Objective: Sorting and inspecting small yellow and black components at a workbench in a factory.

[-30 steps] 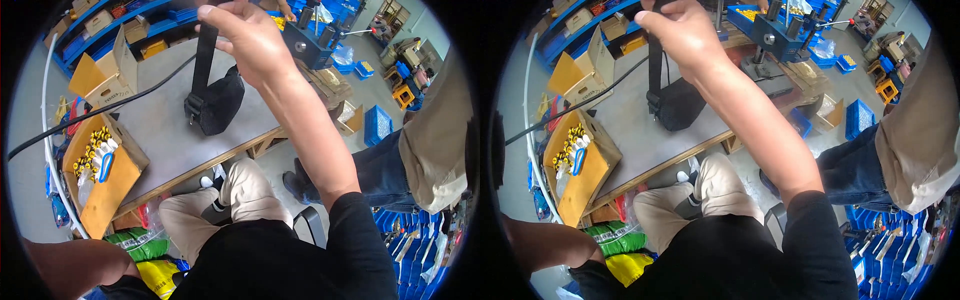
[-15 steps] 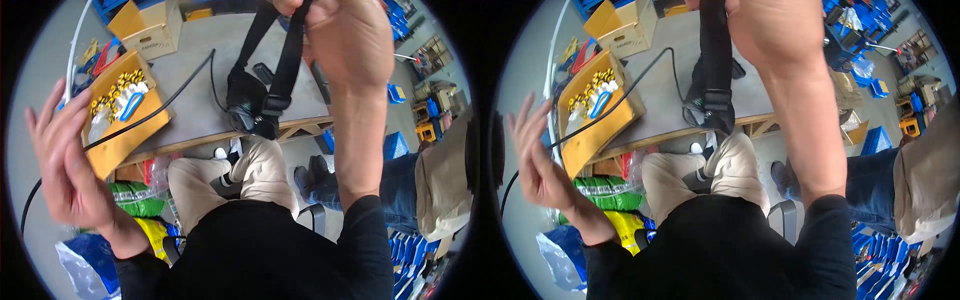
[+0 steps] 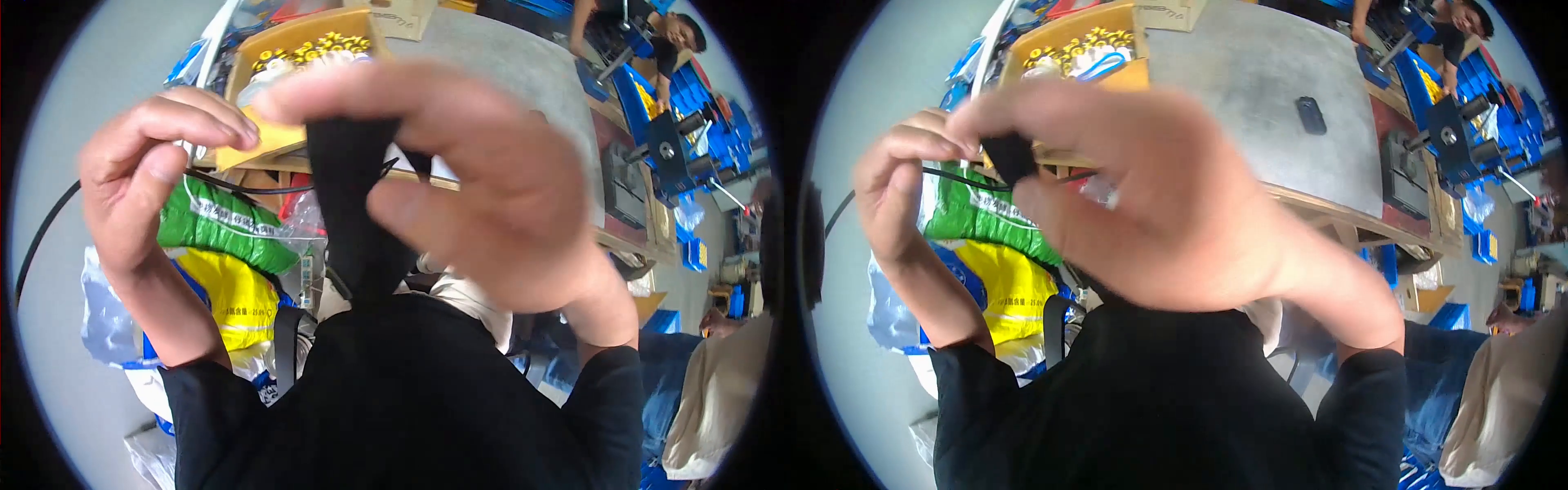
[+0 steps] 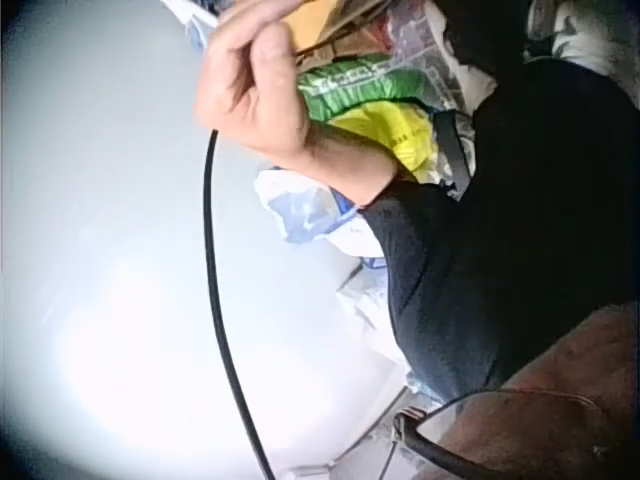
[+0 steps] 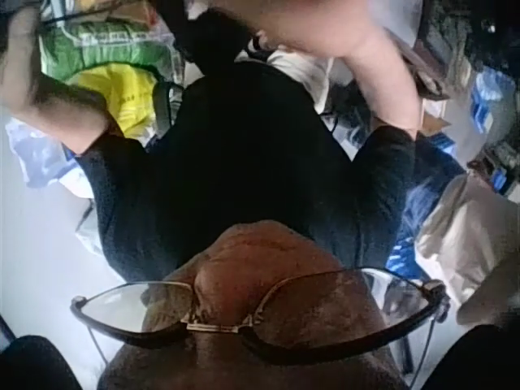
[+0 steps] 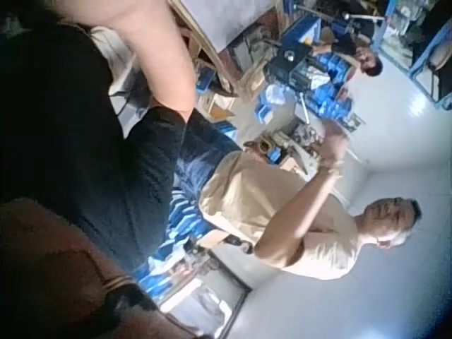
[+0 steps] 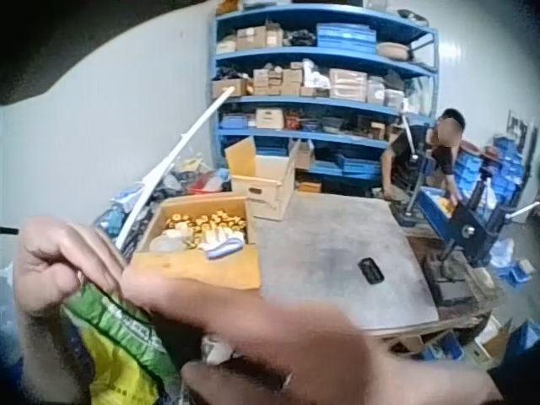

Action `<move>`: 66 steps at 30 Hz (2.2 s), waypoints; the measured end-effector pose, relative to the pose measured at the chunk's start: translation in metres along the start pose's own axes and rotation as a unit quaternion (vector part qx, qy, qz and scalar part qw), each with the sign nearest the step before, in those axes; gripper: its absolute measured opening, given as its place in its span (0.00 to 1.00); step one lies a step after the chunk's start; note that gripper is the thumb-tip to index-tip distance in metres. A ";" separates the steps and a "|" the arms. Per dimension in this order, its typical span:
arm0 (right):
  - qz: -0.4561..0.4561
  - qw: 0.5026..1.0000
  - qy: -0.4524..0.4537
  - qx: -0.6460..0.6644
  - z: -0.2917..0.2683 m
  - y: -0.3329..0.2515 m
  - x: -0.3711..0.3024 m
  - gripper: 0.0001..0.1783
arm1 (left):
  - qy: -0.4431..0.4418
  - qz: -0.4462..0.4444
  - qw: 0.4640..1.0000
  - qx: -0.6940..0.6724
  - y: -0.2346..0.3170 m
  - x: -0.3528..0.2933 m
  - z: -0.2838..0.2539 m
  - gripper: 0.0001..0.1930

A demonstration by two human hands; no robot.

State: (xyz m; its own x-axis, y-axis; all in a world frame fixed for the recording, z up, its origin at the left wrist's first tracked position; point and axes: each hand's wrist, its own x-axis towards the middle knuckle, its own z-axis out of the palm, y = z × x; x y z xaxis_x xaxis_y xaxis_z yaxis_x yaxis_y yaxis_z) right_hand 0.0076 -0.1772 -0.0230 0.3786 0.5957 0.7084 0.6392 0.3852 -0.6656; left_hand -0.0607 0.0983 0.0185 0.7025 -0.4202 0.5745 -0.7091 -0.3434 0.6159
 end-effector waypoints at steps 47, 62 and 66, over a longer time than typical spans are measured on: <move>0.114 0.902 -0.413 0.044 0.247 0.151 -0.162 0.24 | -0.277 -0.515 0.791 0.178 0.032 -0.311 0.115 0.12; 0.182 0.759 -0.619 0.091 0.294 0.181 -0.203 0.23 | -0.266 -0.551 0.787 0.072 0.018 -0.397 0.126 0.05; 0.214 0.786 -0.578 0.047 0.284 0.186 -0.199 0.21 | -0.244 -0.607 0.754 -0.063 0.005 -0.412 0.115 0.10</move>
State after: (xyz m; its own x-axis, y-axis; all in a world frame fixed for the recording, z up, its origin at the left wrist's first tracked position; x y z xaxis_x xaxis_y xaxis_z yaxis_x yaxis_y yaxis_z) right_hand -0.1389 -0.0237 -0.3545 -0.3509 0.9060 -0.2366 0.5456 -0.0075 -0.8380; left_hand -0.3609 0.1730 -0.2775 0.7009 -0.1301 -0.7013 0.4709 -0.6541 0.5919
